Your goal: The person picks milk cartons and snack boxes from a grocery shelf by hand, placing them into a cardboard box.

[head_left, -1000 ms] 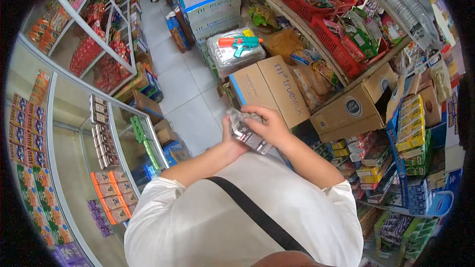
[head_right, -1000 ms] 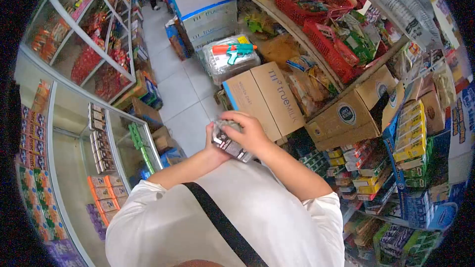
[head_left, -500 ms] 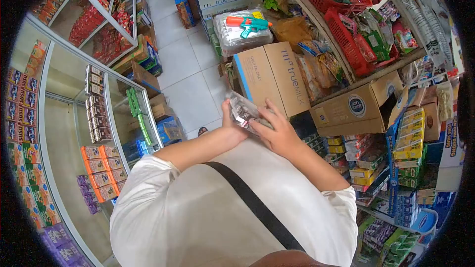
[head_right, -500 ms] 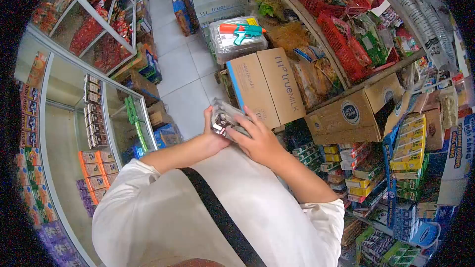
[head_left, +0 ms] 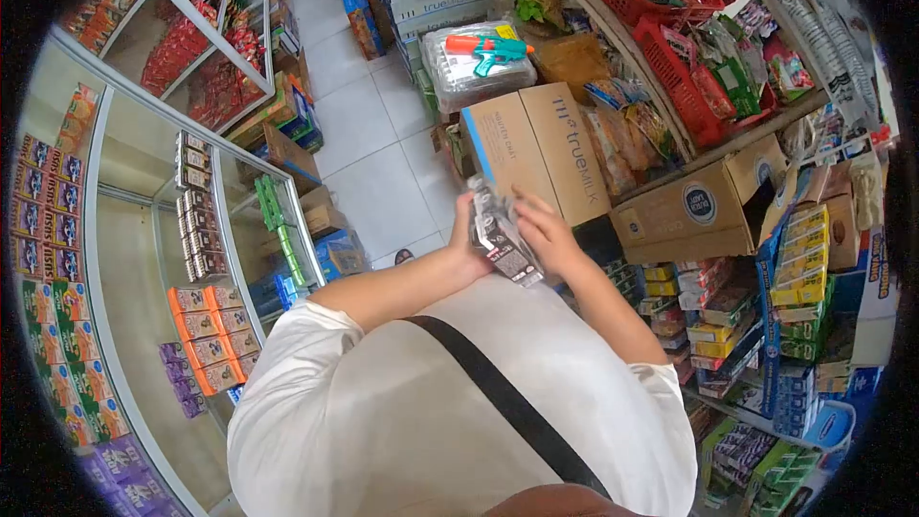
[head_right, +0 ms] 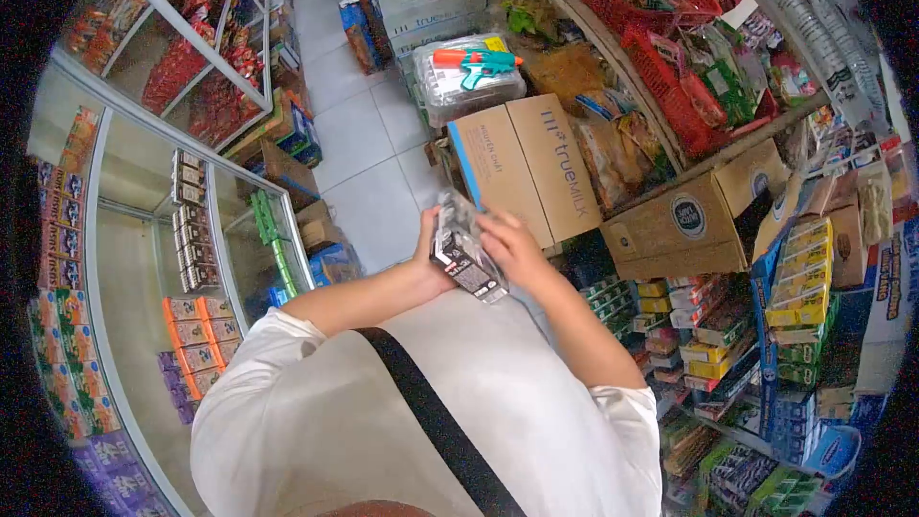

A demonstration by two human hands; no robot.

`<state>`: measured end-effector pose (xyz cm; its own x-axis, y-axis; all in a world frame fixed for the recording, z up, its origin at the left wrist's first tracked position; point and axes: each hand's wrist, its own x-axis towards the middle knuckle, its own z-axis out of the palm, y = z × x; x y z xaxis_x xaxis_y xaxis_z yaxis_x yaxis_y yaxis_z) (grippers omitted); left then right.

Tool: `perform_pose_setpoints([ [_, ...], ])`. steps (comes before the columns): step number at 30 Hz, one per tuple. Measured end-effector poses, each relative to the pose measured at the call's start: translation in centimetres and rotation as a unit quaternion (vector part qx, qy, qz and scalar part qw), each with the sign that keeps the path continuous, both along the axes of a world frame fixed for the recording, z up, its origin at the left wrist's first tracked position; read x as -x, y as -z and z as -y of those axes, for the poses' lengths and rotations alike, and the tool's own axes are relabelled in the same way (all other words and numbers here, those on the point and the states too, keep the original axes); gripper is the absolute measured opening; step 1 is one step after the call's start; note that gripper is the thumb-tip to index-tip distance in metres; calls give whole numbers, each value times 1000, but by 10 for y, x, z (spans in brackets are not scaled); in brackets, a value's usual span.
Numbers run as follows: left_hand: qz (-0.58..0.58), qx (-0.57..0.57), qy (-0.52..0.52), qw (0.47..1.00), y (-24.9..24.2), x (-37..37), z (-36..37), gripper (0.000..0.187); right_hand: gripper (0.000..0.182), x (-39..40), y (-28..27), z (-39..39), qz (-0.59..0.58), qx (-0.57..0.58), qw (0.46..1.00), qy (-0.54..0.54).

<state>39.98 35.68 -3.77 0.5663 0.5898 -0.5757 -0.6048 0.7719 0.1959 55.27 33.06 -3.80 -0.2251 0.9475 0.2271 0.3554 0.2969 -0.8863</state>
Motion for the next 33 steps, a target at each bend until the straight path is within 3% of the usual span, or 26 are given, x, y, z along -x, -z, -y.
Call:
perform_pose_setpoints([
  [1, 31, 45, 22, 998, 1, -3, -3, 66, 27, -1, 11, -10, 12, -3, 1000, 25],
  [5, 77, 20, 59, 995, -7, -5, -4, 60, 29, -6, 49, -65, 57, -17, 997, 50],
  [6, 83, 7, 73, 994, -2, -3, -7, 62, 30, -8, 55, -74, -36, 146, 989, 7],
  [7, 89, -5, 87, 992, 7, 0, -8, 64, 31, -15, 62, -80, -128, 304, 943, -39],
  [8, 96, -15, 100, 990, 16, 2, -9, 67, 33, -20, 71, -84, -214, 452, 862, -85],
  [9, 62, 4, 86, 994, 8, 1, -10, 64, 38, -22, 98, -80, -326, 509, 793, -80],
  [12, 18, 41, 58, 997, 0, -2, -12, 53, 47, -23, 88, -49, -306, 537, 786, -5],
  [15, 35, 34, 107, 993, 7, 4, -19, 62, 56, -21, 106, -33, -342, 475, 805, -94],
  [17, -2, 44, 128, 991, 7, 6, -17, 67, 60, -16, 104, -22, -396, 470, 785, -73],
  [22, -49, -97, 112, 988, -32, 11, -13, 67, 61, -2, 83, -10, -518, 347, 782, 25],
  [23, -70, -138, 89, 984, -38, 12, -12, 66, 48, -5, 78, -8, -525, 361, 765, 95],
  [25, -76, -183, 27, 980, -27, 13, -9, 57, 39, -14, 74, -10, -470, 338, 804, 136],
  [27, -93, -166, 29, 981, -11, 12, -9, 52, 25, -24, 78, -9, -402, 325, 835, 186],
  [30, -150, -194, 44, 968, 4, 10, -13, 48, 22, -34, 81, -7, -156, 283, 921, 219],
  [33, -191, -234, 42, 952, 4, 11, -9, 52, 25, -41, 69, -3, 1, 264, 939, 220],
])
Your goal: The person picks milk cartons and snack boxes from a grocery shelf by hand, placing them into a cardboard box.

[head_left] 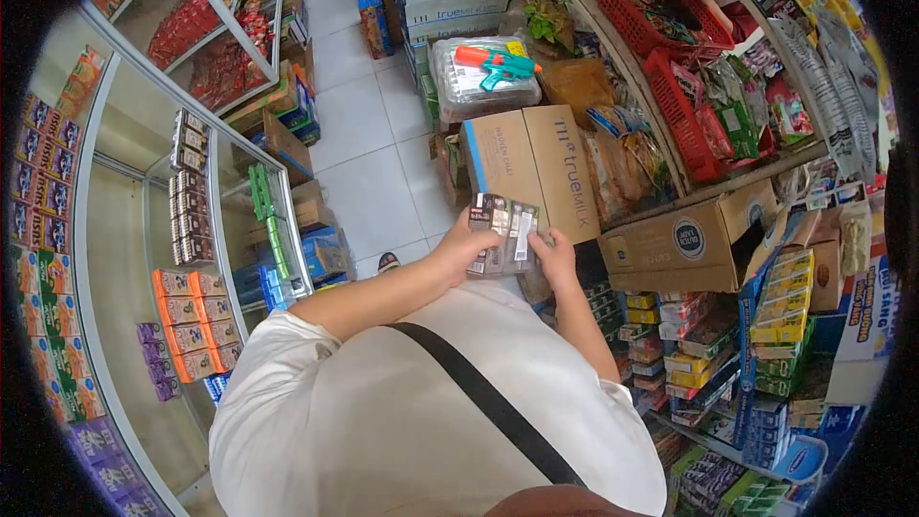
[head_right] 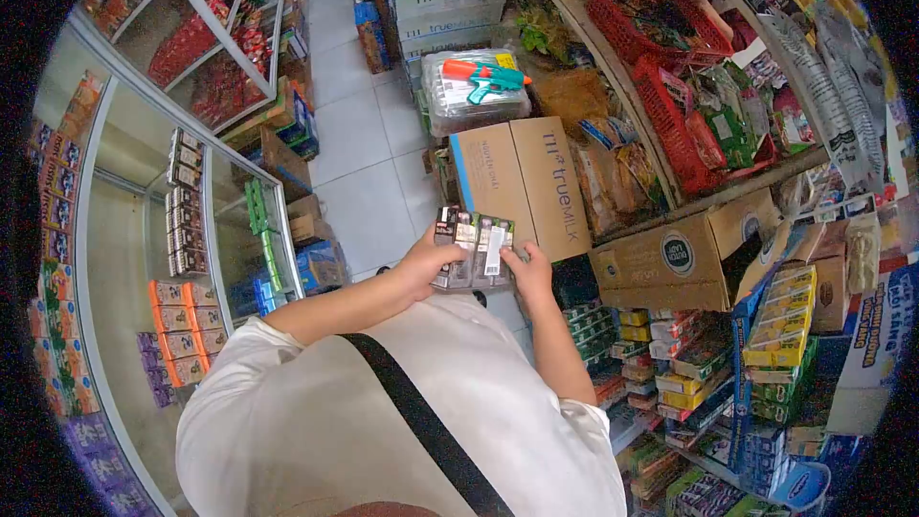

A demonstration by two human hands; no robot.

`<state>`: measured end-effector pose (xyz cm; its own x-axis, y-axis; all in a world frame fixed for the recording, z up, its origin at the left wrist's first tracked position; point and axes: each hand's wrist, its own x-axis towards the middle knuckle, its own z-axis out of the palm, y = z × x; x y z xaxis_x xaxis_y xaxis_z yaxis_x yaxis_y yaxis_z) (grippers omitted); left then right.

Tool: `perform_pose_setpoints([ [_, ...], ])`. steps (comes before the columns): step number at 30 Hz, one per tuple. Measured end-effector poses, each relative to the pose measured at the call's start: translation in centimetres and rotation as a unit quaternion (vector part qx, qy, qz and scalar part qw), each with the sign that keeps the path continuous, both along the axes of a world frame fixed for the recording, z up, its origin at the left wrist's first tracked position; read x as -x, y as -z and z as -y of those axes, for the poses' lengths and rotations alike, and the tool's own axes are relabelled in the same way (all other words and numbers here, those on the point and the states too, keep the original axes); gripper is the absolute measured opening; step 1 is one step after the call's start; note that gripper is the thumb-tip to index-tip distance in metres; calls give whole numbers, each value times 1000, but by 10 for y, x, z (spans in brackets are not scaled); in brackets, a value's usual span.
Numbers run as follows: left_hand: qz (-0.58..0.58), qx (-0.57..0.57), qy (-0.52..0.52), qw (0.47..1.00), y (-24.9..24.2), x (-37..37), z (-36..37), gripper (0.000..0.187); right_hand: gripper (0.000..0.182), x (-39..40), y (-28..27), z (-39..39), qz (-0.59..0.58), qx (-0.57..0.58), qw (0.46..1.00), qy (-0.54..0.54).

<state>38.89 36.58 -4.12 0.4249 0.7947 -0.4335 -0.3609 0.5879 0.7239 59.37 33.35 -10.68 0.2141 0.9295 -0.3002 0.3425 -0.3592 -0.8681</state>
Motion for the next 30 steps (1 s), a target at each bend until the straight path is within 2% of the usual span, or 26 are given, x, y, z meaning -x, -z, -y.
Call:
perform_pose_setpoints([
  [1, -3, -23, 3, 1000, -10, 0, 2, 54, 26, 0, -2, 1, 49, 4, 999, -17],
  [3, -12, -70, 6, 997, -25, 1, 4, 58, 30, -8, 3, -2, -150, -32, 985, 73],
  [4, 5, -77, 58, 995, -26, 6, 0, 86, 33, -12, 4, -3, -248, -48, 960, 117],
  [5, 31, -91, 82, 992, -30, 10, -3, 86, 36, -18, 3, -2, -393, -61, 914, 78],
  [7, 83, -117, 131, 981, -56, 18, -9, 87, 42, -7, -41, 2, -464, -11, 880, 101],
  [8, 122, -122, 152, 973, -63, 21, -12, 89, 47, -10, -42, 4, -443, 28, 894, 53],
  [9, 130, -129, 164, 969, -63, 25, -15, 89, 57, -9, -49, 13, -504, -35, 863, -10],
  [11, 144, -146, 183, 961, -60, 35, -22, 89, 79, 1, -71, 13, -531, -67, 844, -46],
  [12, 45, -252, 185, 949, -59, 41, -29, 89, 76, 5, -75, 11, -530, -89, 843, -29],
  [14, -120, -221, 116, 961, -58, 51, -30, 89, 70, 14, -79, 4, -525, -132, 841, 2],
  [16, -253, -193, 40, 947, -45, 59, -29, 89, 66, 27, -84, -4, -435, -177, 882, 39],
  [17, -213, -134, 54, 966, -32, 61, -25, 88, 65, 33, -86, -8, -388, -199, 898, 56],
  [19, -133, -17, 65, 989, -44, 61, -13, 85, 55, 50, -93, -16, -260, -229, 937, 42],
  [21, 22, 58, 64, 996, -53, 53, 0, 79, 50, 75, -101, -24, -162, -264, 951, -6],
  [22, 86, 48, 35, 995, -54, 53, 1, 72, 53, 81, -94, -28, -7, -331, 941, -75],
  [23, 150, 34, 10, 988, -54, 51, -1, 66, 58, 92, -105, -30, 155, -427, 873, -180],
  [24, 191, 38, -16, 981, -29, 48, -8, 54, 59, 104, -106, -32, 172, -459, 847, -208],
  [25, 185, 56, -84, 977, -46, 56, -5, 44, 60, 116, -108, -32, 190, -489, 819, -231],
  [26, 200, 37, -105, 973, -39, 63, -6, 43, 53, 126, -114, -33, 170, -494, 820, -233],
  [29, 255, 14, -166, 952, -36, 94, -16, 40, 48, 128, -118, -45, 161, -509, 773, -343],
  [30, 276, 16, -187, 943, -37, 108, -22, 40, 38, 128, -113, -51, 135, -527, 763, -349],
])
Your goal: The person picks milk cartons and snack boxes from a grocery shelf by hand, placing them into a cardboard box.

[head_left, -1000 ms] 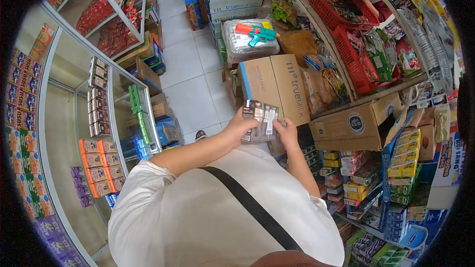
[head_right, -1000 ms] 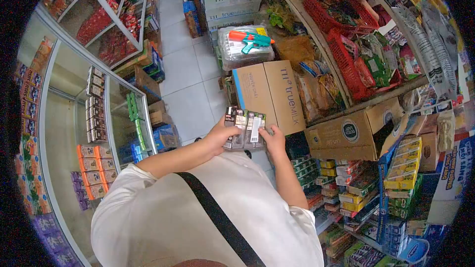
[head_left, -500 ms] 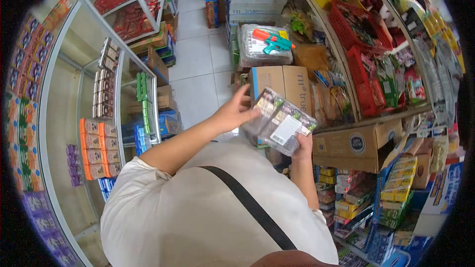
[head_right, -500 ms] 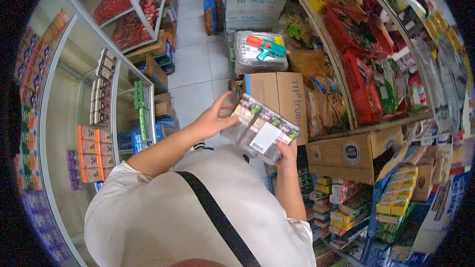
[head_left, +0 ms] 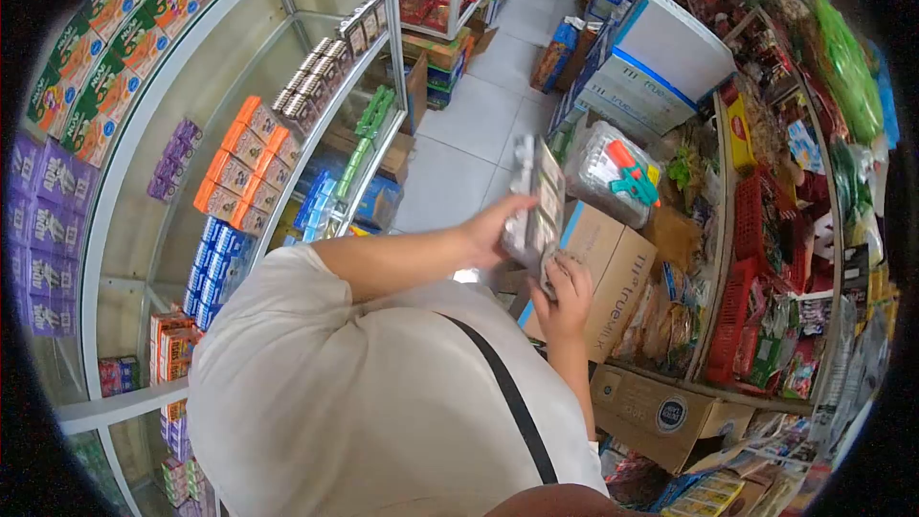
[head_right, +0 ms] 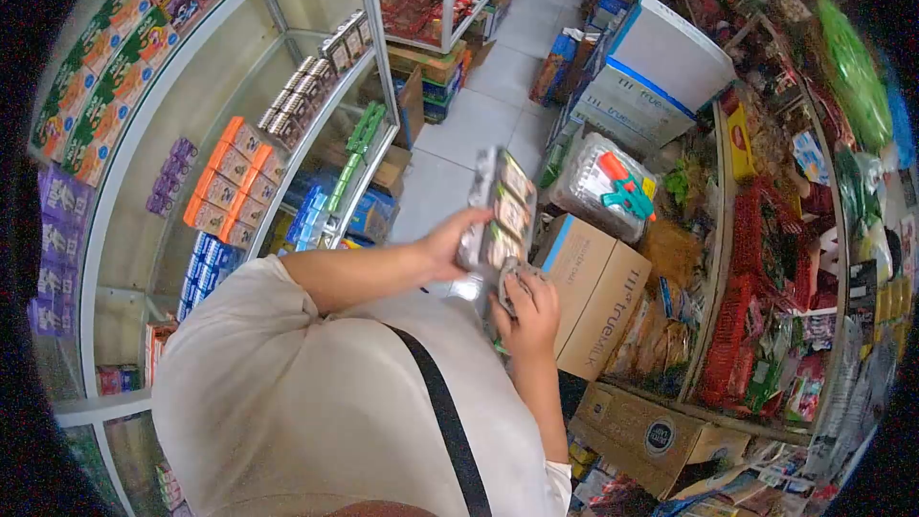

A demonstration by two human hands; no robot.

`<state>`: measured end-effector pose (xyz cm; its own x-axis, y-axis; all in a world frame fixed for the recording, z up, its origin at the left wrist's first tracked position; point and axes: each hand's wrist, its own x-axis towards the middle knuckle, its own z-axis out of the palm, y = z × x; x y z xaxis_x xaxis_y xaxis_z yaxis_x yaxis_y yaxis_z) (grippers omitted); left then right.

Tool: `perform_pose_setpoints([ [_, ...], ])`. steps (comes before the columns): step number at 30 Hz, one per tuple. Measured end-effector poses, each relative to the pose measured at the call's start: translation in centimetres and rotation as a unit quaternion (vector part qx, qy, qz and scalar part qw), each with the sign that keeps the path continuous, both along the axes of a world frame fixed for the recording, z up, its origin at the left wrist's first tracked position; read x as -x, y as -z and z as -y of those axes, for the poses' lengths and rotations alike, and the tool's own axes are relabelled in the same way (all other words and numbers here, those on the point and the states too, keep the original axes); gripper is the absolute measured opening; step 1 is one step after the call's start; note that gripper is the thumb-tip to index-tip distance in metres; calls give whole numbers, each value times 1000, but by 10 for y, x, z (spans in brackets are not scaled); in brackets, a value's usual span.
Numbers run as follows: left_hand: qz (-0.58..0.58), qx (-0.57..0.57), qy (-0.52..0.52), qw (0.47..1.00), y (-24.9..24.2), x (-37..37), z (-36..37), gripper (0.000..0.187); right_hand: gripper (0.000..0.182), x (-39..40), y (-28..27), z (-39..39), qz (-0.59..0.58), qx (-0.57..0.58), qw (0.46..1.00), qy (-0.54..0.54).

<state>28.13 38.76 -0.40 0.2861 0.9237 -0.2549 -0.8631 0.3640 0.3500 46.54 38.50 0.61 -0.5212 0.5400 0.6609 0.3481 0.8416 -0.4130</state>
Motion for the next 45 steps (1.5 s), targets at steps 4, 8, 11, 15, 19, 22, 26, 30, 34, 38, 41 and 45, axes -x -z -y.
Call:
perform_pose_setpoints([
  [4, 124, -44, -147, 980, -45, 81, -27, 57, 19, -15, 22, -12, 7, 122, 992, 20],
  [8, -9, -143, -318, 937, -64, 186, -45, 66, 15, -35, 69, -11, -54, 253, 957, 129],
  [11, -40, -86, -444, 891, -74, 257, -60, 59, 13, -53, 116, -13, -65, 322, 921, 208],
  [15, -124, -20, -542, 831, -70, 348, -77, 53, 14, -66, 171, -13, -127, 400, 874, 246],
  [19, -74, -12, -562, 824, -46, 450, -92, 41, 15, -64, 175, -11, -171, 426, 851, 254],
  [22, -128, 18, -599, 790, -60, 467, -88, 33, 17, -52, 151, -5, -180, 400, 852, 286],
  [26, -289, 102, -540, 784, -46, 510, -81, 34, 18, -66, 191, -6, -213, 484, 793, 304],
  [30, -363, 178, -428, 809, -22, 538, -86, 31, 19, -64, 208, -3, -171, 445, 805, 353],
  [34, -375, 215, -412, 802, -34, 515, -99, 30, 20, -42, 187, -7, -139, 456, 807, 348],
  [38, -376, 187, -307, 854, 11, 564, -120, 30, 23, -38, 202, -14, -112, 434, 806, 386],
  [41, -416, 206, -218, 858, 13, 554, -123, 31, 24, -7, 164, -21, -116, 418, 815, 384],
  [45, -423, 219, -156, 865, 18, 548, -120, 31, 25, 13, 151, -23, -107, 407, 832, 360],
])
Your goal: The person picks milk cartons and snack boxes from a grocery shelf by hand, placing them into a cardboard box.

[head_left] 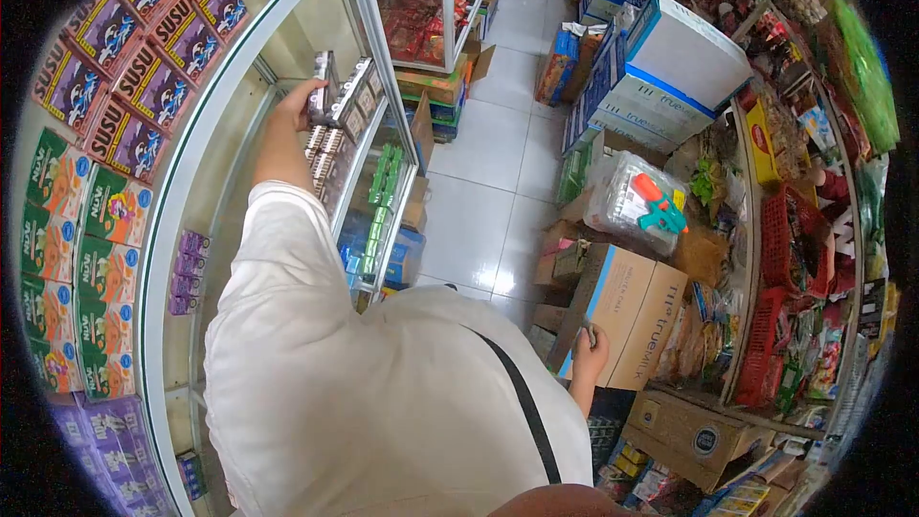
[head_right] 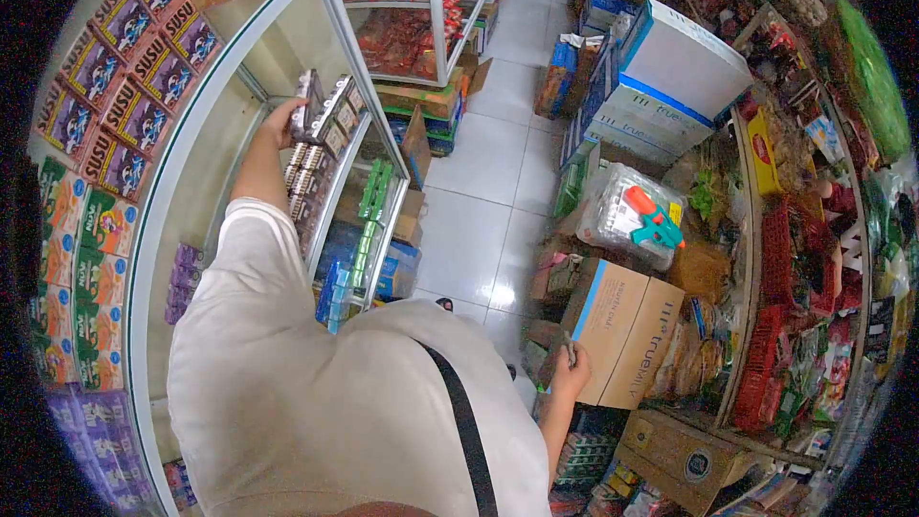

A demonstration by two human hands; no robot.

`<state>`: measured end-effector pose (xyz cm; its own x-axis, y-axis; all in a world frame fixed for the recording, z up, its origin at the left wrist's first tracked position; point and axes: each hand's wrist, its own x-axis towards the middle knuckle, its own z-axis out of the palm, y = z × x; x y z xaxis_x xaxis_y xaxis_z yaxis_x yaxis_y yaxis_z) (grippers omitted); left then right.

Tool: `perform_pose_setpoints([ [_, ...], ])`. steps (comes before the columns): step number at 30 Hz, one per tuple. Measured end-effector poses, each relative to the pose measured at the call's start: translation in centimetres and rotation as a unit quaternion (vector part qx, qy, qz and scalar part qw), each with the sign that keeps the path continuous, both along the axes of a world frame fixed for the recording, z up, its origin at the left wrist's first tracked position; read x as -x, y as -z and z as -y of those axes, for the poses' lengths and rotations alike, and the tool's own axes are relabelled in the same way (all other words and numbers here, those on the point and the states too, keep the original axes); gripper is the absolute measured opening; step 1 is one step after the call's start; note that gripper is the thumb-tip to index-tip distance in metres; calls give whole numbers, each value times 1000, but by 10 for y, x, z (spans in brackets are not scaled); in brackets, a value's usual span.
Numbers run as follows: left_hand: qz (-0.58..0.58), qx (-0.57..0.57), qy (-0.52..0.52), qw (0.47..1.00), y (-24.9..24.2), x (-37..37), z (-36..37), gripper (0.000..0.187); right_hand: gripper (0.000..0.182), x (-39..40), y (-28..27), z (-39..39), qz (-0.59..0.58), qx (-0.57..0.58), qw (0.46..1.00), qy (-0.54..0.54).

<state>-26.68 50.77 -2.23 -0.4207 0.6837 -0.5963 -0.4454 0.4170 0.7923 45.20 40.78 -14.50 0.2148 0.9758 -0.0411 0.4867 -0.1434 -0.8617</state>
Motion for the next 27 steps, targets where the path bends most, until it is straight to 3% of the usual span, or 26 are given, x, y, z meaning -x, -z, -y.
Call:
perform_pose_setpoints([
  [4, -29, -2, 35, 999, 14, 9, -10, 28, 26, 14, -21, -2, -64, 96, 993, 26],
  [8, -167, 178, 109, 964, -9, 13, -29, 31, 27, -5, 23, -1, 21, 25, 999, -6],
  [9, -174, 128, 99, 971, -16, 1, -31, 44, 27, 1, 16, 0, 27, 11, 999, -14],
  [12, -306, 93, 183, 930, -7, 10, -60, 61, 28, 6, 12, -1, 20, 27, 999, -23],
  [15, -470, 175, 224, 836, -21, -6, -66, 85, 27, 12, 13, 1, 13, 36, 999, -10],
  [18, -511, 174, 181, 822, 8, 23, -75, 81, 27, 3, 26, 4, 1, 26, 1000, -10],
  [19, -548, 173, 199, 794, 10, 28, -68, 79, 27, 0, 33, 4, -7, 22, 1000, -14],
  [22, -565, 163, 149, 795, 20, 44, -63, 78, 27, -13, 47, 5, -4, 51, 998, -34],
  [27, -526, 105, 138, 833, 39, 61, -66, 70, 27, -1, 18, 7, 6, 87, 996, -21],
])
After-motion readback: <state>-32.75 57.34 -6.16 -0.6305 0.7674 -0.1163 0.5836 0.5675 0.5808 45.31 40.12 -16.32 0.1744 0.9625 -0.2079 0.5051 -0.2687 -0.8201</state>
